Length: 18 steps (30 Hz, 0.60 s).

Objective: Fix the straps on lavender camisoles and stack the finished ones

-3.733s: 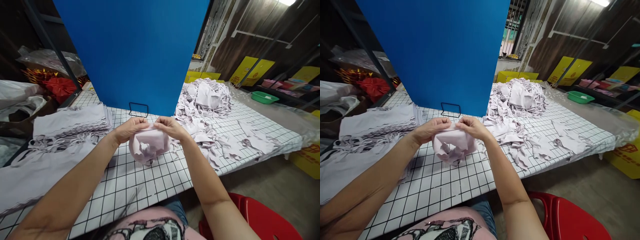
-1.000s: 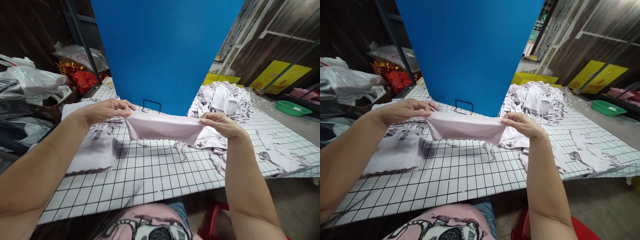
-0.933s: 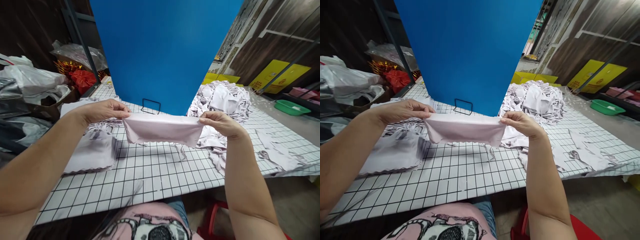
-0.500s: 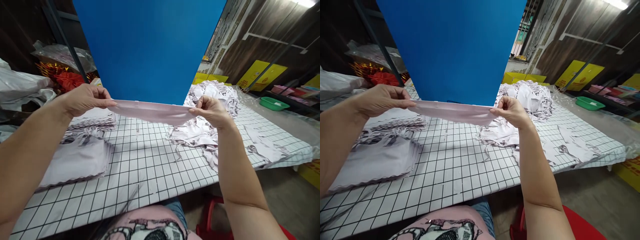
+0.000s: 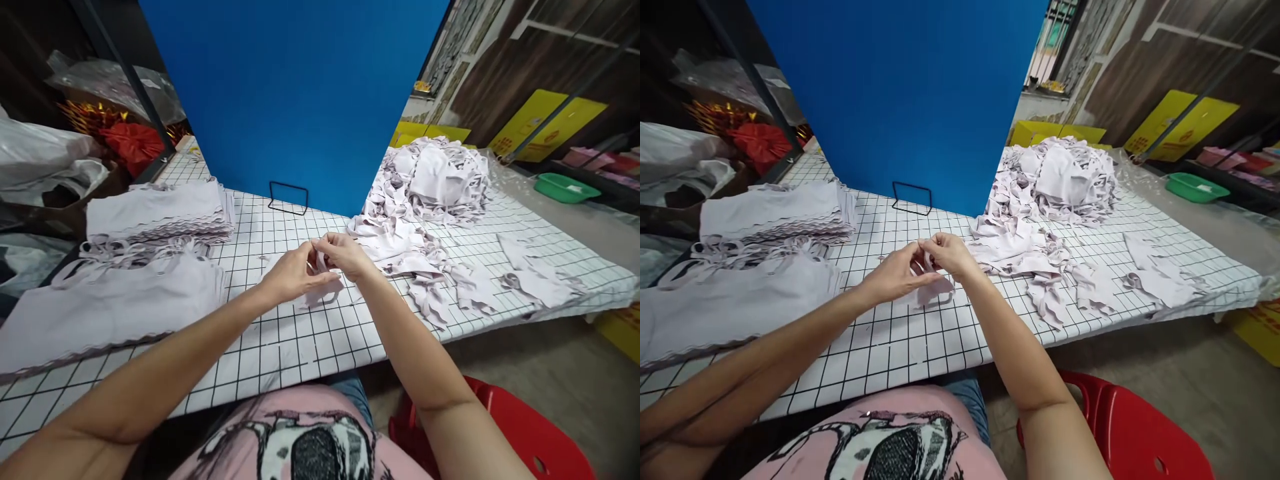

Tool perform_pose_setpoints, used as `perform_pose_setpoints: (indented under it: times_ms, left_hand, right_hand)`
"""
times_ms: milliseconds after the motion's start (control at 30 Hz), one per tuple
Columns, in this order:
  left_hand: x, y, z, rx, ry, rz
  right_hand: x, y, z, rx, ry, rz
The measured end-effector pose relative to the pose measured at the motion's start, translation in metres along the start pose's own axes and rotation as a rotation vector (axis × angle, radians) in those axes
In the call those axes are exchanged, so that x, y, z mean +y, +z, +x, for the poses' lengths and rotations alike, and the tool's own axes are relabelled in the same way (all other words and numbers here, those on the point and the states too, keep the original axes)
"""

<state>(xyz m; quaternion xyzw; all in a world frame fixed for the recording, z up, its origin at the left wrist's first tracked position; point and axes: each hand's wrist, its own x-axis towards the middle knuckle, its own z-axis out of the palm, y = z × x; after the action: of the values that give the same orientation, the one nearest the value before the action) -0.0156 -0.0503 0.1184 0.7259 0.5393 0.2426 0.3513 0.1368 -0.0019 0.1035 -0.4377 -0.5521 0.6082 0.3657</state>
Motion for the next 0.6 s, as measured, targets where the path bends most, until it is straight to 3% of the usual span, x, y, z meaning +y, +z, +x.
perform_pose_setpoints:
  times_ms: [100, 233, 300, 400, 500, 600]
  left_hand:
    - [-0.006, 0.001, 0.005, 0.085, -0.040, -0.046]
    - [-0.017, -0.020, 0.014, -0.020, 0.080, -0.234]
    - [-0.014, -0.035, 0.013, -0.074, 0.116, -0.283]
    - [0.005, -0.061, 0.007, -0.081, 0.119, -0.251]
    - [0.029, -0.093, -0.002, 0.087, 0.126, -0.133]
    - [0.046, -0.125, -0.011, 0.290, 0.165, 0.032]
  right_hand:
    - [-0.005, 0.002, 0.000, -0.048, -0.029, 0.014]
    - [-0.012, -0.009, -0.003, -0.118, -0.224, -0.105]
    - [-0.010, -0.013, -0.001, -0.177, -0.332, -0.169]
    - [-0.003, -0.014, 0.003, -0.394, -0.378, -0.201]
    - [0.005, -0.014, 0.004, -0.498, -0.371, -0.270]
    - [0.010, -0.020, 0.002, -0.470, -0.347, -0.298]
